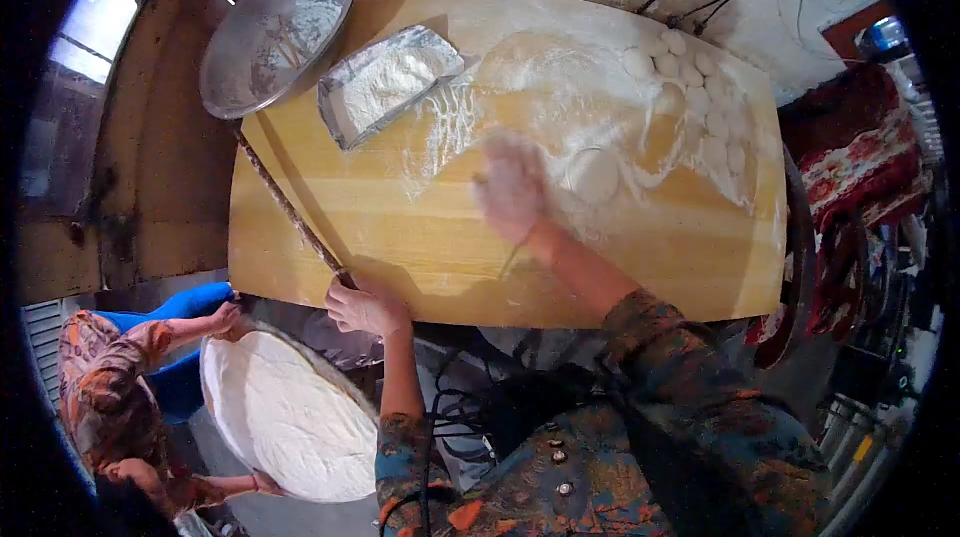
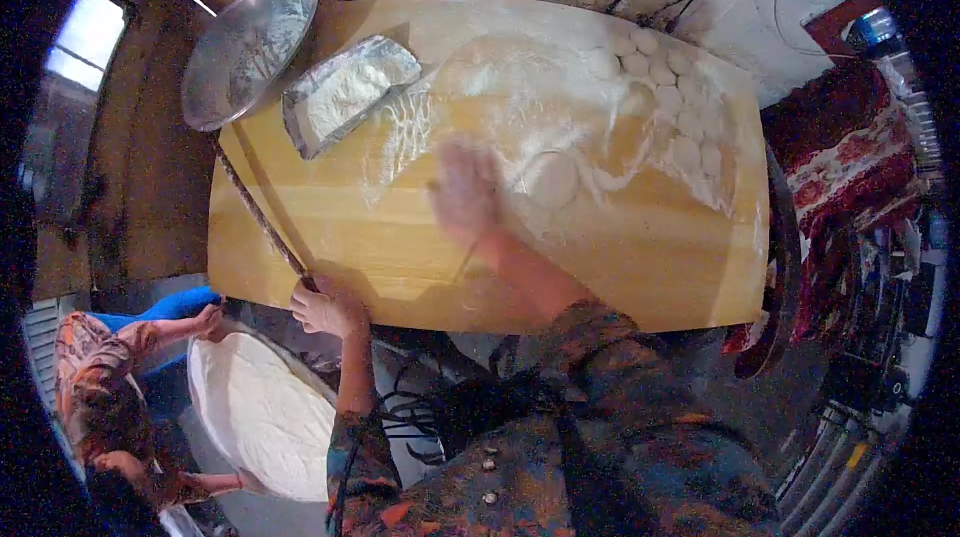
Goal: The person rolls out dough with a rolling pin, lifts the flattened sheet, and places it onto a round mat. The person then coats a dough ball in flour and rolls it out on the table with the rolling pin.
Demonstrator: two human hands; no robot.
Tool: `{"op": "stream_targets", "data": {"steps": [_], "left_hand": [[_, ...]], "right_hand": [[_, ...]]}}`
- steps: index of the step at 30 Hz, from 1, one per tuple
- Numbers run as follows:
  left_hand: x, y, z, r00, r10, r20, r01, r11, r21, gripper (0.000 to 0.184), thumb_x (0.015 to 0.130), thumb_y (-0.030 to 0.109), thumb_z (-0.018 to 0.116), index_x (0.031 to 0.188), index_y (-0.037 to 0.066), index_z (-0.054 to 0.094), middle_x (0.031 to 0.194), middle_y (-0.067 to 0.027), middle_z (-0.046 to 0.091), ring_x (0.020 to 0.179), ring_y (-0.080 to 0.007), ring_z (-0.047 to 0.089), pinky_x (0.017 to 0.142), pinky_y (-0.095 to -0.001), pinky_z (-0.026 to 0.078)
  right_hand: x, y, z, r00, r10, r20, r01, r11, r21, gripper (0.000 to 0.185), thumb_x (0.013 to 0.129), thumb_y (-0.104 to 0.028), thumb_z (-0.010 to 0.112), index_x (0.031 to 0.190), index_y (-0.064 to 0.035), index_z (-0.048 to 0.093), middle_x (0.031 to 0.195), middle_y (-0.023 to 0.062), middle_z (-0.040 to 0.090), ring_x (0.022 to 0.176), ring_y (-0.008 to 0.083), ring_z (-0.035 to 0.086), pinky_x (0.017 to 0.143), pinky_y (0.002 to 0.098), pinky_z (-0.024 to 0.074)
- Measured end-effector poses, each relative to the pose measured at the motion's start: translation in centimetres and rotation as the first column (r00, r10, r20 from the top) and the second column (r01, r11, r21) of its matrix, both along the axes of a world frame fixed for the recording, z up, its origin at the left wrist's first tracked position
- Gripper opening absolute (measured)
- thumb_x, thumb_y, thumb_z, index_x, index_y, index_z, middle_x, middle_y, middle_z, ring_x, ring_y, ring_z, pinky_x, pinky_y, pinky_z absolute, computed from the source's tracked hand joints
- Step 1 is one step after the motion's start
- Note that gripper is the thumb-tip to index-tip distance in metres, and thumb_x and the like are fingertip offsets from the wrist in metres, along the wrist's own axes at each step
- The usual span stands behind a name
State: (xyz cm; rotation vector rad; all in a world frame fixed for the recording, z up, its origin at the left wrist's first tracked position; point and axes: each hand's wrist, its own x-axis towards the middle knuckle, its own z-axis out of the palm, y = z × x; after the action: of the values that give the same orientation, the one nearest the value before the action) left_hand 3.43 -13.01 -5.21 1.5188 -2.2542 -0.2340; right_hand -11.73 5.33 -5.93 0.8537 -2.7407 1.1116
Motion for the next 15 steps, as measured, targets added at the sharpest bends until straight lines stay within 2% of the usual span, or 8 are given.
{"op": "stream_targets", "data": {"steps": [1,2,4,6,9,11,13,15], "left_hand": [[0.1,0.3,0.3,1.0,0.005,0.012,-0.005,1.0,-0.001,0.04,0.092,0.042,0.048,0.112,0.007,0.053,0.112,-0.0121,0.051,0.108,-0.0337,0.045,0.087,-0.051,0.035],[0.1,0.5,0.6,1.0,0.014,0.023,-0.014,1.0,-0.004,0.037,0.093,0.038,0.048,0.112,0.006,0.053,0.112,-0.0122,0.052,0.109,-0.0333,0.045,0.087,-0.05,0.034],[0.2,1.0,1.8,0.999,0.013,0.031,-0.013,1.0,0.015,0.036,0.093,0.037,0.048,0.111,0.006,0.053,0.112,-0.0122,0.052,0.109,-0.0331,0.045,0.088,-0.0499,0.034],[-0.5,0.5,2.0,1.0,-0.007,0.021,0.007,1.0,0.001,0.036,0.092,0.036,0.049,0.111,0.006,0.053,0.111,-0.0122,0.052,0.108,-0.033,0.045,0.088,-0.05,0.034],[0.6,0.9,1.5,0.999,-0.001,0.041,0.001,1.0,-0.011,0.038,0.091,0.038,0.049,0.111,0.006,0.053,0.111,-0.0123,0.053,0.107,-0.0332,0.046,0.088,-0.0505,0.034],[0.3,0.6,1.6,0.999,-0.005,0.047,0.007,0.999,-0.034,0.04,0.09,0.04,0.049,0.111,0.006,0.053,0.111,-0.0128,0.053,0.107,-0.0338,0.046,0.087,-0.0512,0.034],[0.4,0.3,1.4,0.999,0.009,0.033,-0.009,1.0,-0.007,0.043,0.09,0.043,0.049,0.113,0.007,0.053,0.112,-0.0128,0.052,0.108,-0.035,0.046,0.087,-0.0537,0.035],[0.1,0.5,1.3,1.0,0.006,0.021,-0.006,1.0,0.0,0.044,0.09,0.044,0.048,0.113,0.007,0.054,0.112,-0.0134,0.052,0.108,-0.0358,0.046,0.086,-0.0543,0.035]], "right_hand": [[0.0,0.1,2.4,0.98,-0.068,-0.188,0.122,0.949,0.29,0.054,0.088,-0.027,0.053,0.133,0.0017,0.046,0.136,0.0178,0.045,0.13,0.0332,0.037,0.111,0.0476,0.0246],[-0.1,0.0,3.9,0.922,-0.071,-0.382,0.279,0.805,0.523,0.053,0.088,-0.025,0.053,0.133,0.0014,0.046,0.136,0.0182,0.045,0.129,0.0334,0.037,0.111,0.0462,0.0254],[2.4,-3.9,2.1,0.923,0.234,-0.305,-0.168,0.959,0.226,0.055,0.087,-0.028,0.055,0.133,0.0016,0.046,0.139,0.0191,0.042,0.131,0.0347,0.034,0.112,0.0449,0.0226],[2.6,-8.4,5.0,0.913,0.368,-0.177,-0.321,0.915,0.244,0.061,0.085,-0.032,0.058,0.134,0.0016,0.044,0.141,0.0203,0.04,0.133,0.0366,0.032,0.113,0.0452,0.0217],[-3.6,-9.8,2.7,0.979,0.076,-0.19,-0.051,0.99,0.134,0.068,0.085,-0.039,0.057,0.136,0.0026,0.041,0.143,0.0207,0.039,0.135,0.0374,0.031,0.114,0.0464,0.0189],[-7.2,-5.8,1.3,0.985,0.036,-0.167,-0.023,0.997,0.08,0.072,0.086,-0.042,0.057,0.139,0.0025,0.036,0.144,0.021,0.037,0.136,0.0365,0.029,0.115,0.0473,0.017],[-9.5,-1.1,2.4,0.98,-0.2,0.022,0.189,0.953,0.235,0.074,0.088,-0.045,0.055,0.142,0.0016,0.033,0.147,0.0205,0.034,0.138,0.0365,0.027,0.115,0.0482,0.0159],[-9.6,2.2,3.2,0.923,-0.325,-0.207,0.382,0.845,0.376,0.071,0.089,-0.044,0.054,0.142,0.0,0.035,0.148,0.0194,0.034,0.137,0.037,0.028,0.115,0.0486,0.0164]]}}
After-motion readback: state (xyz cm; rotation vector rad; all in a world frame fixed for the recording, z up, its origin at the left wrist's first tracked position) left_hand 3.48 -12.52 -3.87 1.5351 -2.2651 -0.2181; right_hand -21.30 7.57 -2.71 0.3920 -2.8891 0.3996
